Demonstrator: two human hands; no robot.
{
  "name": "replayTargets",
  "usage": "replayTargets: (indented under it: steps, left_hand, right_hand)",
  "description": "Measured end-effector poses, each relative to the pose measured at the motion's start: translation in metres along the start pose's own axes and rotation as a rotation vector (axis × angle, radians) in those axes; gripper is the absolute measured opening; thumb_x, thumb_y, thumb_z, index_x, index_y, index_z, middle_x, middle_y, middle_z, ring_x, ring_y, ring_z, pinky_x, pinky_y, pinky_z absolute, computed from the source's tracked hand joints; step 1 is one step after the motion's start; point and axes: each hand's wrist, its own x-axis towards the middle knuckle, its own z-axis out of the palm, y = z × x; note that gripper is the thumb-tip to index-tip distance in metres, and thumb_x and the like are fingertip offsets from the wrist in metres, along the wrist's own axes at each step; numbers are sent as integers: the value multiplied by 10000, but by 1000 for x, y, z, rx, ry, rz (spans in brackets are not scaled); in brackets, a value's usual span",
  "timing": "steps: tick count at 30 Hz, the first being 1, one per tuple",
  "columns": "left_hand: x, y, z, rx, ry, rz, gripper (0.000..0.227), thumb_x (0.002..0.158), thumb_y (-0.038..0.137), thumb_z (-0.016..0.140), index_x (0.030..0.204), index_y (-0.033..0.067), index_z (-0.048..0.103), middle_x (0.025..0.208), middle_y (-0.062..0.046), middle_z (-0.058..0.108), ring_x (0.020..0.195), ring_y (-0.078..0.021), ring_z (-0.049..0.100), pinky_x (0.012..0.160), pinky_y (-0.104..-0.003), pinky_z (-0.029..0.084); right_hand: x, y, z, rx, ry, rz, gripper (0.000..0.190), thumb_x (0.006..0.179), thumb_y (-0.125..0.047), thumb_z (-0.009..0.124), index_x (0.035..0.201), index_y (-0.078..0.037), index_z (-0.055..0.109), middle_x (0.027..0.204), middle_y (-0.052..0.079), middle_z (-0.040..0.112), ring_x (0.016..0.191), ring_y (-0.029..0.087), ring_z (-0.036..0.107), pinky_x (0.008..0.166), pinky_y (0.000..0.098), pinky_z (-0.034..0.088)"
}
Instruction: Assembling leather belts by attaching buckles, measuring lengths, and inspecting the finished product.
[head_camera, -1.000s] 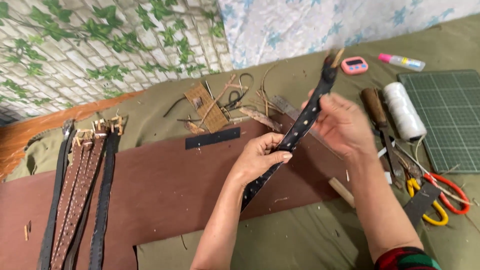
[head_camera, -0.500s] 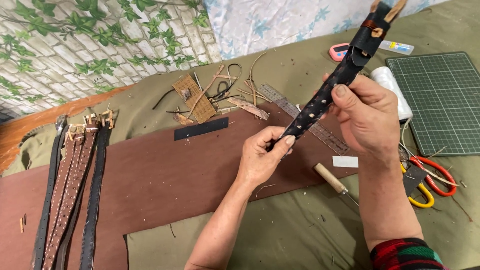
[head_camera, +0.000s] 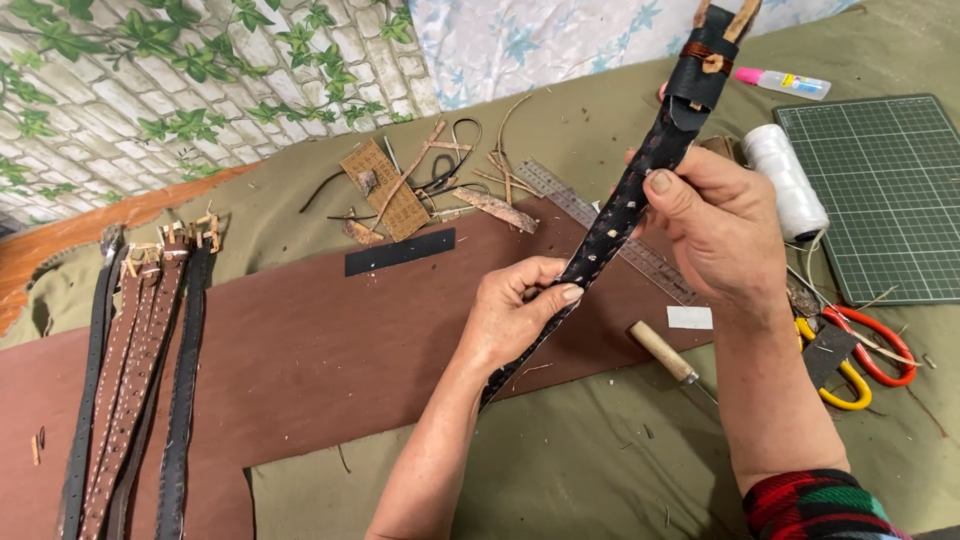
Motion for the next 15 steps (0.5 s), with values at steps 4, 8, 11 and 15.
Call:
replayTargets:
  steps: [4,8,11,15]
  left_hand:
    - [1,2,-4,-62,-32,8,367,904,164,755,1258,82,697,1156,7,746,989,-60,645,935,-244,529]
    - [2,-2,-6,57,101,36,59,931,184,741,943,131,717,843,69,676,754,-49,554,689,-230,469]
    - [5,-10,-8,93,122,73,83,955,198,715,915,138,674,803,75,614,738,-57,516,685,-240,451]
    - [8,-12,-13,34,-1,36,229,965,226,695,1175,136,682,1089,28,741,905,-63,631,818,-240,505]
  right_hand:
    - [1,3,3,-31,-23,36,272,1015,-168,661,1185,45,672,819,111,658,642,170,616,603,251,544]
    - [-1,3,8,-46,-116,27,314,1031,-134,624,1282,55,642,767,91,576,665,173,606,648,252,575]
    - [-1,5,11,-105,-160,12,331,1051,-101,585,1336,66,610,910,129,629,726,184,632,694,264,574]
    - [1,4,15,-158,-208,-1,306,1062,-106,561,1294,88,607,933,127,630,731,174,621,698,255,562]
